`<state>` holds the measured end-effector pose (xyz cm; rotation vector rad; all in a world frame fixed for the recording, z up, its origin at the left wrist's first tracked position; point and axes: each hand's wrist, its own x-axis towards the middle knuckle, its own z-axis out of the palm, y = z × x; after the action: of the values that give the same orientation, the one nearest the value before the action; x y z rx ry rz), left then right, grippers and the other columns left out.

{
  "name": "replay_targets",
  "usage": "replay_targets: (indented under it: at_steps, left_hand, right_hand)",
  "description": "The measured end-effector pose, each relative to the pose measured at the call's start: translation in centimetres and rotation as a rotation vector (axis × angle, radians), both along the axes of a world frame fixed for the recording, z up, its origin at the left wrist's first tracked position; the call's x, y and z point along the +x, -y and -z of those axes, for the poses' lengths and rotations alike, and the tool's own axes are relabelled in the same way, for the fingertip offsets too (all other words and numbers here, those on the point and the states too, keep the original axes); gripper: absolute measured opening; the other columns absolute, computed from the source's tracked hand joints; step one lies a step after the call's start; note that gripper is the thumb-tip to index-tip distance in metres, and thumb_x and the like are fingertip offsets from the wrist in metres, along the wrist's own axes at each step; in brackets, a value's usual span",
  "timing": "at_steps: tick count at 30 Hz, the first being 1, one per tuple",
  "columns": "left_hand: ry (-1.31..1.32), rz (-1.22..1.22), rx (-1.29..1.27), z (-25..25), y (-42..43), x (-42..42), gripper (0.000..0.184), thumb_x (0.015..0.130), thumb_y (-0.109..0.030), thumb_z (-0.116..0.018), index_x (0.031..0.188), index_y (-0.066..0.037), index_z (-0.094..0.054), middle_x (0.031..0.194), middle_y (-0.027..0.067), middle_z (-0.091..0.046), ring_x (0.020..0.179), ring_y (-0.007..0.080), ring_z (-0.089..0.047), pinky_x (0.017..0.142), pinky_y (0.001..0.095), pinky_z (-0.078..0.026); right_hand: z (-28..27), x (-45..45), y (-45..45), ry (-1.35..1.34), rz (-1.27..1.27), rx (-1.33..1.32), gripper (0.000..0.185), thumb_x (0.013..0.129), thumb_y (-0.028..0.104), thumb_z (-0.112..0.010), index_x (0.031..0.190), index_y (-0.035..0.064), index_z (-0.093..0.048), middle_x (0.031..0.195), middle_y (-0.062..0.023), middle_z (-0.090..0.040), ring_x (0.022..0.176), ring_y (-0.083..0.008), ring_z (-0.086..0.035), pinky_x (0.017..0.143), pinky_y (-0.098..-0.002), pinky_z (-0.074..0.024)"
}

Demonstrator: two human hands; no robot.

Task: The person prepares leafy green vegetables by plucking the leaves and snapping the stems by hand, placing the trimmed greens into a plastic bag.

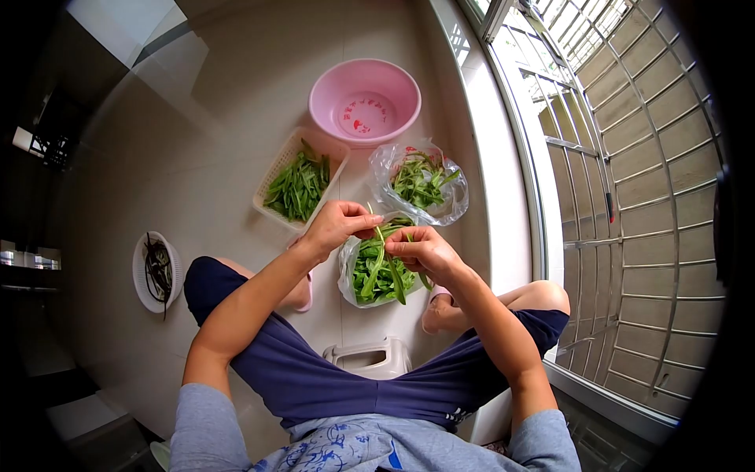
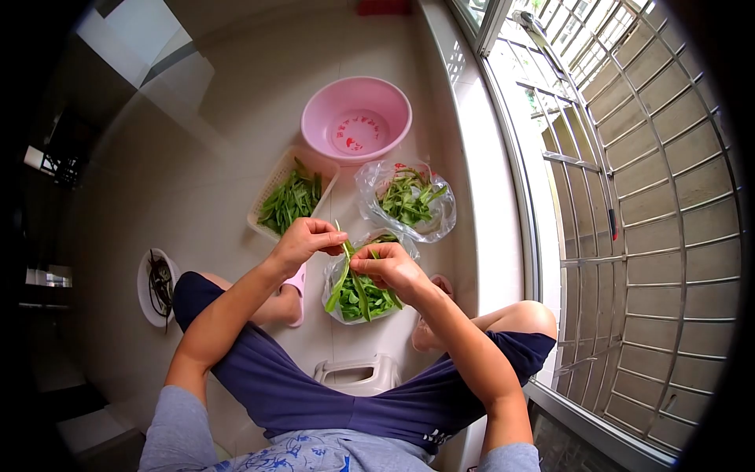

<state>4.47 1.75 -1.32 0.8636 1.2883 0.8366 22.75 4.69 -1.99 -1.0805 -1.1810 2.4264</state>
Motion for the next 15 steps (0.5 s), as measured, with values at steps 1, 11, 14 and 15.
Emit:
replay_targets:
  at_steps: [1,11,14,15]
  left_hand:
    - [0.001,0.000,-0.001,-0.03,0.00,0.00,0.018,0.072,-0.021,-0.061,0.070,-0.003,-0.057,0.064,0.0030,-0.057,0.060,0.0090,-0.054,0.061,0.0211,-0.043]
    - [0.059,-0.009,0.030,-0.02,-0.04,0.26,0.017,0.073,-0.019,-0.060,0.070,-0.003,-0.058,0.065,0.0028,-0.057,0.061,0.0082,-0.053,0.062,0.0208,-0.043]
    - [0.088,-0.017,0.054,-0.12,-0.03,0.35,0.017,0.073,-0.019,-0.060,0.070,-0.003,-0.058,0.064,0.0029,-0.057,0.061,0.0083,-0.053,0.062,0.0206,-0.043]
    - [0.092,-0.035,0.059,-0.13,-0.01,0.41,0.017,0.072,-0.019,-0.060,0.069,-0.003,-0.058,0.064,0.0029,-0.057,0.060,0.0082,-0.053,0.061,0.0205,-0.043]
  right_hand:
    - [-0.03,0.00,-0.05,0.001,0.000,-0.001,0.012,0.072,0.016,-0.059,0.074,0.0048,-0.055,0.052,0.0054,-0.040,0.043,-0.0020,-0.029,0.039,-0.0173,-0.0214]
    - [0.26,0.29,-0.25,-0.130,0.075,-0.177,0.007,0.073,0.011,-0.047,0.071,0.0058,-0.051,0.051,0.0043,-0.035,0.042,-0.0033,-0.025,0.037,-0.0171,-0.0176]
    - [0.14,0.20,-0.22,-0.073,0.151,-0.198,0.010,0.073,0.013,-0.045,0.070,0.0059,-0.051,0.051,0.0035,-0.035,0.041,-0.0040,-0.024,0.037,-0.0177,-0.0171]
    - [0.29,0.24,-0.28,-0.092,0.149,-0.211,0.009,0.072,0.012,-0.045,0.071,0.0054,-0.050,0.053,0.0018,-0.039,0.041,-0.0045,-0.026,0.037,-0.0173,-0.0181]
